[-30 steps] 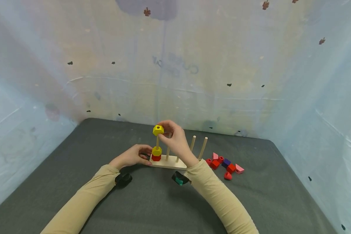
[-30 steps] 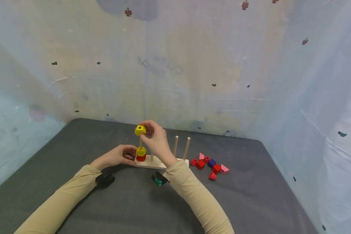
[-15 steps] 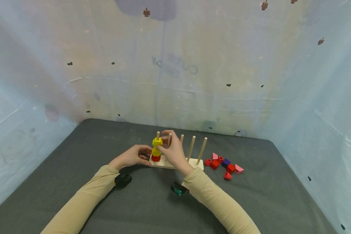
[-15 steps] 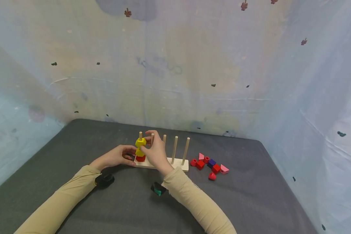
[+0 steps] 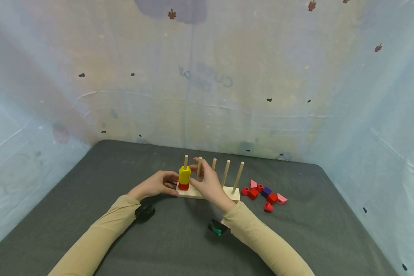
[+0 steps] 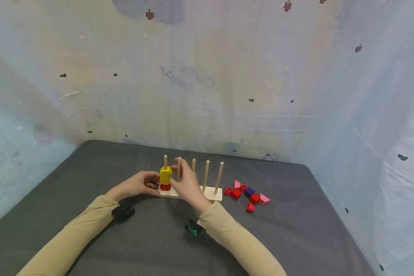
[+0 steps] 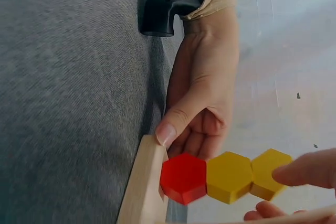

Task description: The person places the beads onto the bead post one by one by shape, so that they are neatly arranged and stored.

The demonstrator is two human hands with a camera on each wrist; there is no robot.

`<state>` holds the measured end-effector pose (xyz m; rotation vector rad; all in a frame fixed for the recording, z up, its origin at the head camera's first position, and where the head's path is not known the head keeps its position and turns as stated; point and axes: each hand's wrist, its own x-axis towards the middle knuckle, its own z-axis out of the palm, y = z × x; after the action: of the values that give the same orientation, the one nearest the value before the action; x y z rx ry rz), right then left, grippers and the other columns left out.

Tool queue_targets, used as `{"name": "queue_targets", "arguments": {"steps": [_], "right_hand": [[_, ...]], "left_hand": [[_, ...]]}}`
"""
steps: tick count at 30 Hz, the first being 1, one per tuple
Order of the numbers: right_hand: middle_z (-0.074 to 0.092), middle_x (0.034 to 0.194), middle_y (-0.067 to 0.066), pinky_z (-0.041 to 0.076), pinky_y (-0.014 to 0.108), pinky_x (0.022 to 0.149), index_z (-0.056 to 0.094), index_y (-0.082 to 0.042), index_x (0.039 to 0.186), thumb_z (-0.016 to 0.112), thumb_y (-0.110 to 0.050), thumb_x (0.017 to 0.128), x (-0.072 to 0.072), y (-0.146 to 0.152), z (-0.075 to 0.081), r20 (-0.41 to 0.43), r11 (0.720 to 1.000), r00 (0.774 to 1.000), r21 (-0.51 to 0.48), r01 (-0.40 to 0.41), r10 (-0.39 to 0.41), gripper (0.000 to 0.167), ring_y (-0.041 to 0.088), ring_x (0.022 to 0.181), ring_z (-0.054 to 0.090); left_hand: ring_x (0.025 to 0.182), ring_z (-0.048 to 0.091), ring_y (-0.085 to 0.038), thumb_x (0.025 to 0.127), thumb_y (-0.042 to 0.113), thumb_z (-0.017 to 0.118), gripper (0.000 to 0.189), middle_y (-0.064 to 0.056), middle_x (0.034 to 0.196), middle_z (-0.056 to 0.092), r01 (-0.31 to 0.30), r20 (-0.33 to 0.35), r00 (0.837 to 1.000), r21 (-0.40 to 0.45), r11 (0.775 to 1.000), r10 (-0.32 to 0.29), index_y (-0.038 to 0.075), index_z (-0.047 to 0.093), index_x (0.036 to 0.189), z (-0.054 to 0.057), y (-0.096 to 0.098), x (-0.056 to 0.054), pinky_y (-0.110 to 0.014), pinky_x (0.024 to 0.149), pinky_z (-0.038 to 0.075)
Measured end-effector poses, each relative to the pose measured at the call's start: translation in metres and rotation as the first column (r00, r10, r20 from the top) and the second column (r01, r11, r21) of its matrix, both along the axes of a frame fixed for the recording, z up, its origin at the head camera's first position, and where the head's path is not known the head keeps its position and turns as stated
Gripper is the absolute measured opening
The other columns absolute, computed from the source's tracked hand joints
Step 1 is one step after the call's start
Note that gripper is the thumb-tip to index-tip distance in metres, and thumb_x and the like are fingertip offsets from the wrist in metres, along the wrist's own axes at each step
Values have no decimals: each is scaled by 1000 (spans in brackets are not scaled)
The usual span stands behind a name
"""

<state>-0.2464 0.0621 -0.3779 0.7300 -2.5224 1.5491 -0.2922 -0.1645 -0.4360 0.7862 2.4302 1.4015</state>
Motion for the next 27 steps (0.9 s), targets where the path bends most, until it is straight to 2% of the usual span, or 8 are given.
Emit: {"name": "queue_targets", "arguments": {"steps": [6,9,14,18,23,27], "right_hand": [[50,137,11,42,36,101,32,-11,147,70,-5,87,11,18,3,-20,997,999,63,-36,37,71,24,124,50],[49,138,11,40,38,103,32,-10,147,71,-4,86,18,27,6,-37,997,998,61,-43,45,73,24,126,48],[53,135,9,40,39,103,41,-11,142,72,-2,85,27,42,14,-55,998,997,23,-50,51,66,22,124,50],[54,132,13,41,44,101,46,-6,138,70,2,85,39,53,28,-77,998,995,-11,-59,58,59,28,123,51],[54,130,23,41,51,100,46,3,135,67,7,85,61,68,55,-104,998,993,-23,-61,58,55,36,121,51],[56,126,22,43,51,97,48,2,134,67,8,85,66,86,63,-143,999,989,-24,-24,20,53,36,117,53]], "left_hand": [[109,56,-27,77,17,81,55,-11,121,60,-17,-10,1000,-17,1000,16,3,58,125,-1,2,-1,-38,90,50],[109,56,-27,76,17,82,56,-11,120,60,-19,-5,1000,-15,1000,19,3,58,125,-1,2,-1,-38,90,50],[109,56,-27,76,17,82,56,-11,120,60,-28,-1,1000,-18,999,28,3,58,125,-1,1,-1,-37,89,50],[109,56,-28,76,13,81,55,-12,120,60,-37,-4,999,-15,999,37,2,58,125,1,0,0,-39,90,50],[109,55,-34,77,8,80,53,-16,119,60,-25,3,1000,-8,1000,25,-2,57,124,16,2,11,-43,91,49],[109,55,-35,78,8,80,52,-17,118,60,-20,3,1000,-10,1000,20,-4,57,123,28,3,20,-43,91,49]]}}
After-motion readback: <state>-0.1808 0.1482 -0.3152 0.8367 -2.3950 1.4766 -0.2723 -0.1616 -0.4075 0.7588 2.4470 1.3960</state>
